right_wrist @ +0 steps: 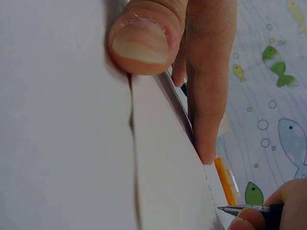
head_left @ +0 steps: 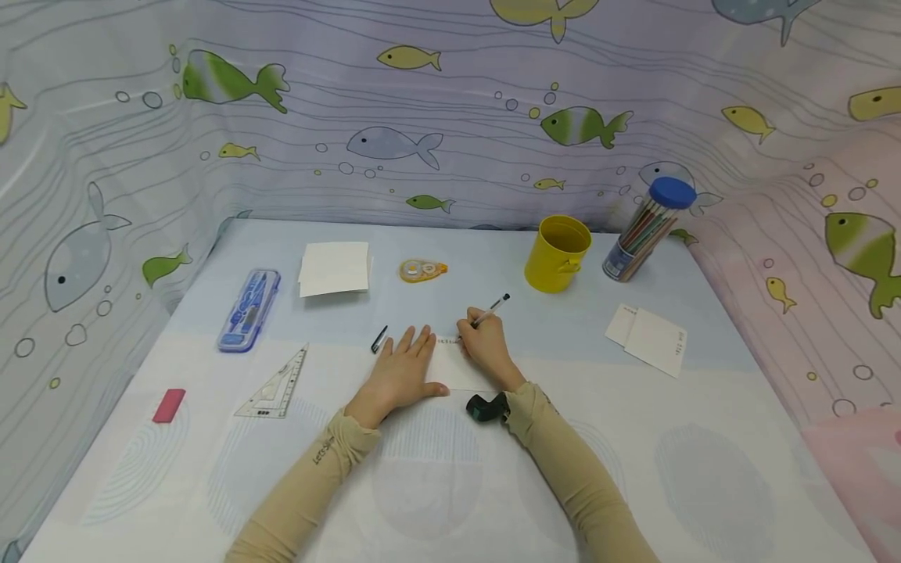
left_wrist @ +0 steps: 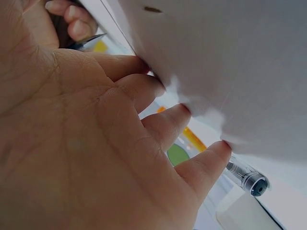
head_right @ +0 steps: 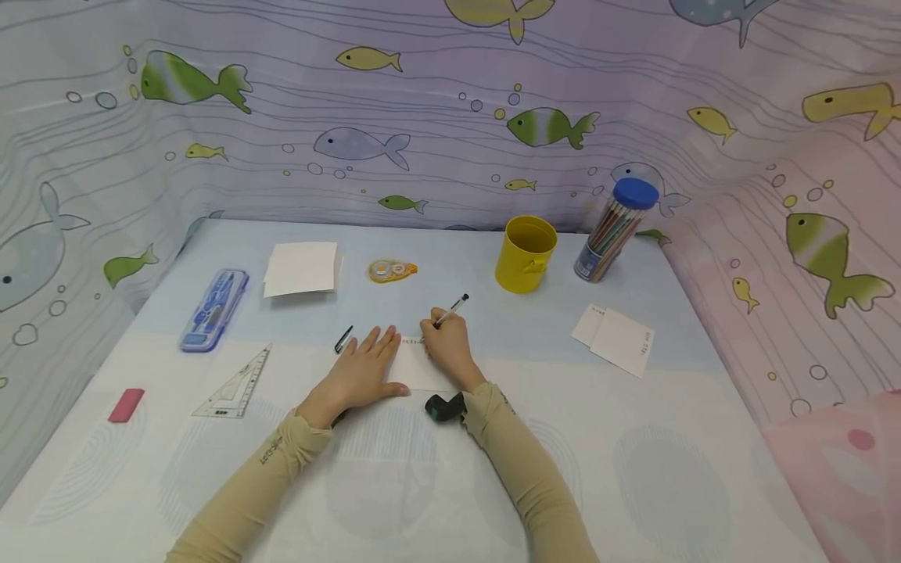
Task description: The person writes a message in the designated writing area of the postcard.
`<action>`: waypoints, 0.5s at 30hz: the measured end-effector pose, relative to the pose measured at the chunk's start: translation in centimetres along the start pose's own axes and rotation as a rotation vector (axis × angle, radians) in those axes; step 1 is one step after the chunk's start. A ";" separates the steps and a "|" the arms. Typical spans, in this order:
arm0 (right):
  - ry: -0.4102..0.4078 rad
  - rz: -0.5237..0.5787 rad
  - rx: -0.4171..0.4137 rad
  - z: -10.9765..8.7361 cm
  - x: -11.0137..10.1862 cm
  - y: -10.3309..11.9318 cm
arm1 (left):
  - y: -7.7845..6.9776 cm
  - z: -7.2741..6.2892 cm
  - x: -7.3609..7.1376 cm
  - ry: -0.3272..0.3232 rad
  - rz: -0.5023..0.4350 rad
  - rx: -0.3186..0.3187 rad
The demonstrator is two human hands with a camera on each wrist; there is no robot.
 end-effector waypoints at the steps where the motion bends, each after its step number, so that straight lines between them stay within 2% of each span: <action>1: -0.002 0.010 0.002 0.0 0.0 -0.1 | 0.0 0.0 0.0 0.001 0.000 0.000; 7: 0.001 0.021 0.015 -0.1 0.1 -0.3 | 0.0 0.0 0.0 0.002 0.006 0.001; 15: 0.015 -0.036 0.016 0.1 0.0 0.1 | -0.1 -0.2 -0.3 -0.011 -0.005 0.008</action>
Point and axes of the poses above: each hand's wrist, its own z-axis towards the middle knuckle, its own x-axis out of the palm, y = z × x, the point moved 7 cm from there along z, towards the middle knuckle, and after that the axes turned 13 degrees about y, right-handed, at the moved point
